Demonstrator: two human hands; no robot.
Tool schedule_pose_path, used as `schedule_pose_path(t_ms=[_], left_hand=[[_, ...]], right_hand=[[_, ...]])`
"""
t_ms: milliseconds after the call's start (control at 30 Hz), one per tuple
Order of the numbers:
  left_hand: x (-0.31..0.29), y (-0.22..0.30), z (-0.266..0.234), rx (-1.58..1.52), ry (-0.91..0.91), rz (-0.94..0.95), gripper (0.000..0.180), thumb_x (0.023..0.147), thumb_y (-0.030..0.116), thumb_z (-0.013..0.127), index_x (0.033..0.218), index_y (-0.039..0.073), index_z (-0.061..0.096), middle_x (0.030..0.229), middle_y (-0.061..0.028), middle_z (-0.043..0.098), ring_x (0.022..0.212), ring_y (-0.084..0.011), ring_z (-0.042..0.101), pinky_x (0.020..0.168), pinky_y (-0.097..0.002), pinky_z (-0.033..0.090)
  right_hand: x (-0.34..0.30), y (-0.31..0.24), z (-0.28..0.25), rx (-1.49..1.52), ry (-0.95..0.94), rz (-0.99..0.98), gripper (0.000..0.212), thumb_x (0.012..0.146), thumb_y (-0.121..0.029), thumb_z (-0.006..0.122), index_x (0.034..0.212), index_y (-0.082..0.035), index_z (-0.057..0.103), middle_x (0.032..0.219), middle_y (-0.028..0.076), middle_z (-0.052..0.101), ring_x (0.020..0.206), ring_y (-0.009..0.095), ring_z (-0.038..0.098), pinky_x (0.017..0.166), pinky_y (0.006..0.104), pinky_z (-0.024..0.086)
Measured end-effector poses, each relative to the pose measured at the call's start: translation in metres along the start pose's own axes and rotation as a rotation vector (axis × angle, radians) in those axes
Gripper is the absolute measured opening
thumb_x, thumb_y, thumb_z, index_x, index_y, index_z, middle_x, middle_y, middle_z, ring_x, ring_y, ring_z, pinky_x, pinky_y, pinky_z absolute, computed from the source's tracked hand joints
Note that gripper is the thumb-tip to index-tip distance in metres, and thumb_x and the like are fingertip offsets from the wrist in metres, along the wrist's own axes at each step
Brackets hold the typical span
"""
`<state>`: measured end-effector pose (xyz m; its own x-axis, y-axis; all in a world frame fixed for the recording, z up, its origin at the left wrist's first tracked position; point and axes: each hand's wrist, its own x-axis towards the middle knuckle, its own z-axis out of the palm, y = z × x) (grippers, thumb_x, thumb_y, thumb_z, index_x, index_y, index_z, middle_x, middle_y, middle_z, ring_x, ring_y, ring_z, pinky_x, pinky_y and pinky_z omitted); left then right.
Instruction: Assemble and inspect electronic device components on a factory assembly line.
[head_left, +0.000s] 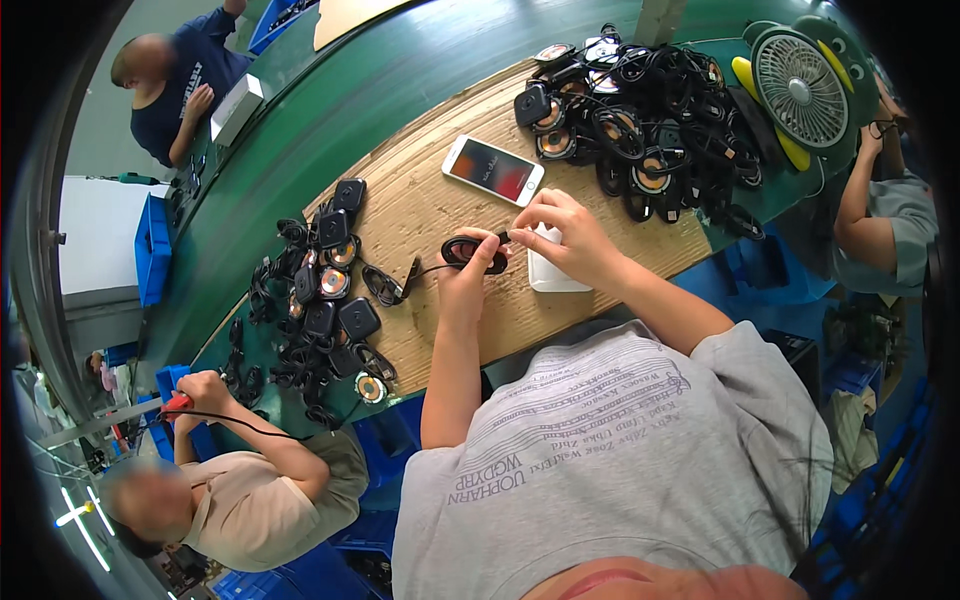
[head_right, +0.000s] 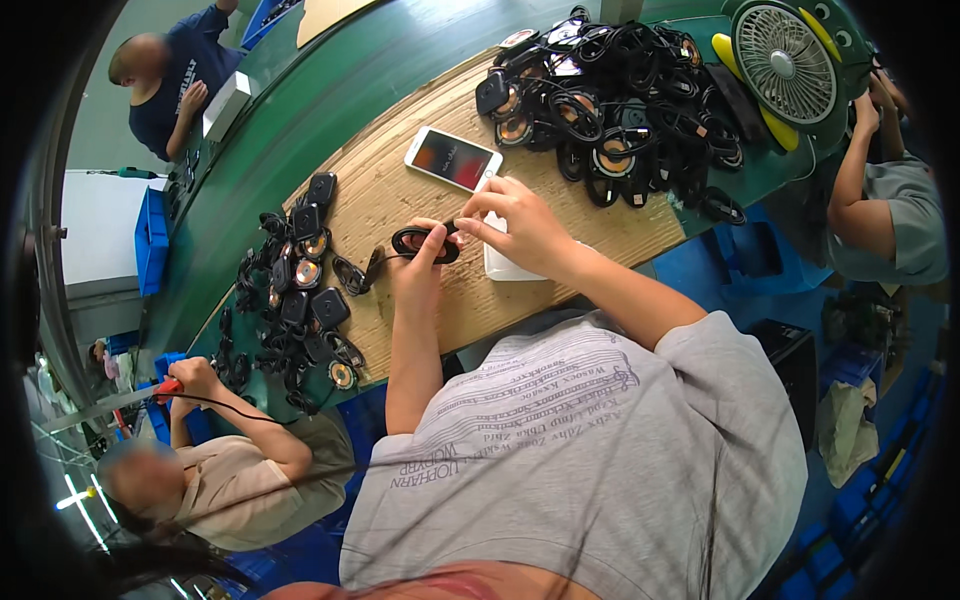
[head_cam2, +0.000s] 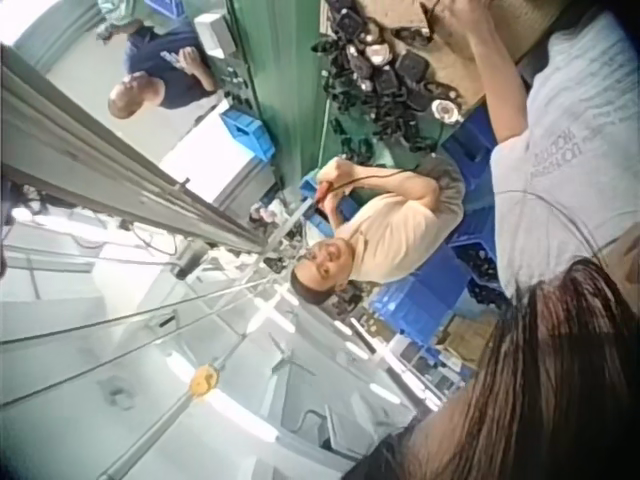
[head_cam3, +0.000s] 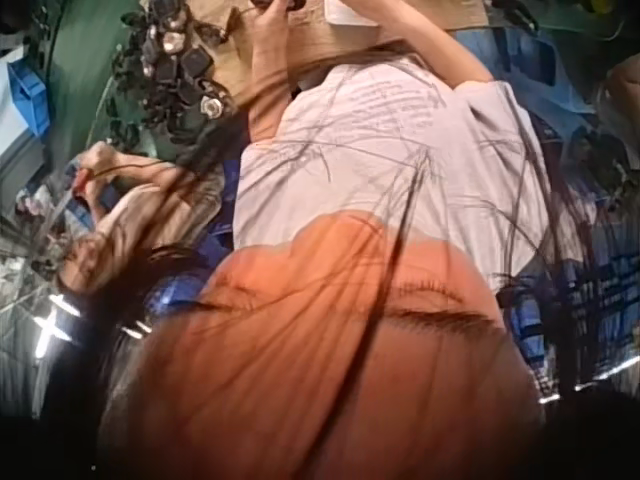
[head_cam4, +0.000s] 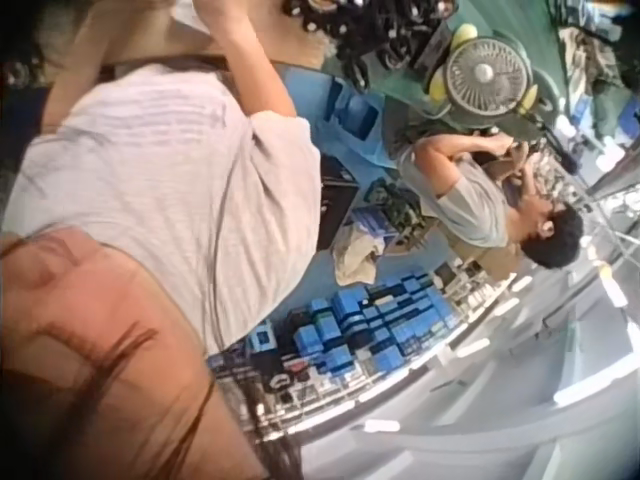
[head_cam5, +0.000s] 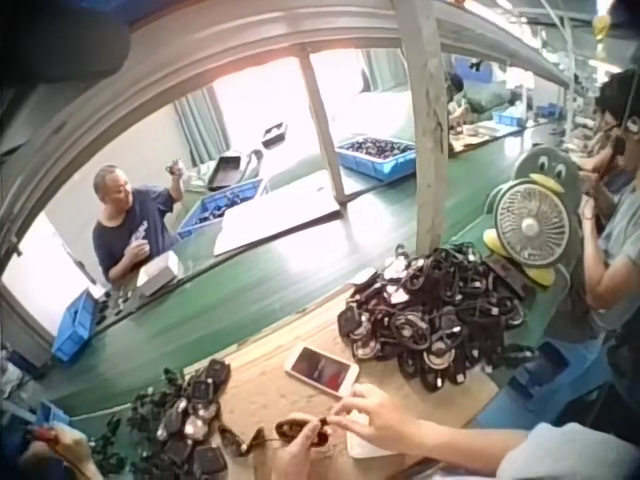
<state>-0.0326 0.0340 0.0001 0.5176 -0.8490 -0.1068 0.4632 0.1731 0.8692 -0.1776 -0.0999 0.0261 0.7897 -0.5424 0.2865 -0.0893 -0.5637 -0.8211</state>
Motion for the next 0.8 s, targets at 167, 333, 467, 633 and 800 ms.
schedule_pose_path(t_ms=[167,333,467,633,800], left_hand=[[-0.020,0.021,-0.001,0.144,0.043,-0.022,0.005,0.088,0.006,0.066,0.086,0.002,0.064,0.071,-0.0059,0.064,0.064,-0.0143,0.060,0.063,-0.0216,0.048],[-0.001,0.020,-0.006,0.341,-0.054,-0.143,0.005,0.086,0.005,0.068,0.083,0.002,0.066,0.070,-0.0051,0.064,0.062,-0.0113,0.058,0.060,-0.0207,0.047],[-0.014,0.025,0.001,0.357,-0.100,-0.230,0.005,0.086,0.005,0.069,0.083,0.003,0.066,0.069,-0.0048,0.064,0.062,-0.0105,0.057,0.059,-0.0203,0.046],[-0.015,0.029,0.000,0.410,-0.156,-0.192,0.005,0.085,0.006,0.069,0.083,0.003,0.066,0.068,-0.0044,0.064,0.061,-0.0101,0.056,0.058,-0.0201,0.045],[-0.019,0.031,0.002,0.430,-0.123,-0.174,0.005,0.086,0.006,0.069,0.082,0.003,0.066,0.067,-0.0038,0.064,0.060,-0.0099,0.056,0.057,-0.0201,0.045]], right_hand=[[-0.024,-0.003,-0.026,-0.378,-0.019,-0.259,0.066,0.068,-0.027,0.082,0.128,-0.017,0.055,0.128,0.008,0.053,0.116,0.028,0.049,0.095,0.0382,0.044],[-0.035,0.028,-0.026,-0.319,-0.203,-0.141,0.083,0.052,-0.018,0.086,0.128,-0.018,0.052,0.139,0.009,0.046,0.124,0.031,0.045,0.103,0.0408,0.042],[-0.052,0.024,-0.026,-0.094,-0.128,-0.110,0.083,0.048,-0.013,0.085,0.125,-0.019,0.053,0.139,0.010,0.047,0.124,0.031,0.045,0.104,0.0415,0.042],[-0.053,0.020,-0.025,-0.057,-0.155,-0.162,0.082,0.046,-0.007,0.082,0.122,-0.019,0.054,0.139,0.010,0.046,0.123,0.032,0.045,0.103,0.0419,0.043],[-0.055,0.013,-0.024,-0.074,-0.148,-0.195,0.081,0.046,-0.008,0.082,0.121,-0.019,0.054,0.140,0.010,0.046,0.122,0.033,0.046,0.102,0.0421,0.044]])
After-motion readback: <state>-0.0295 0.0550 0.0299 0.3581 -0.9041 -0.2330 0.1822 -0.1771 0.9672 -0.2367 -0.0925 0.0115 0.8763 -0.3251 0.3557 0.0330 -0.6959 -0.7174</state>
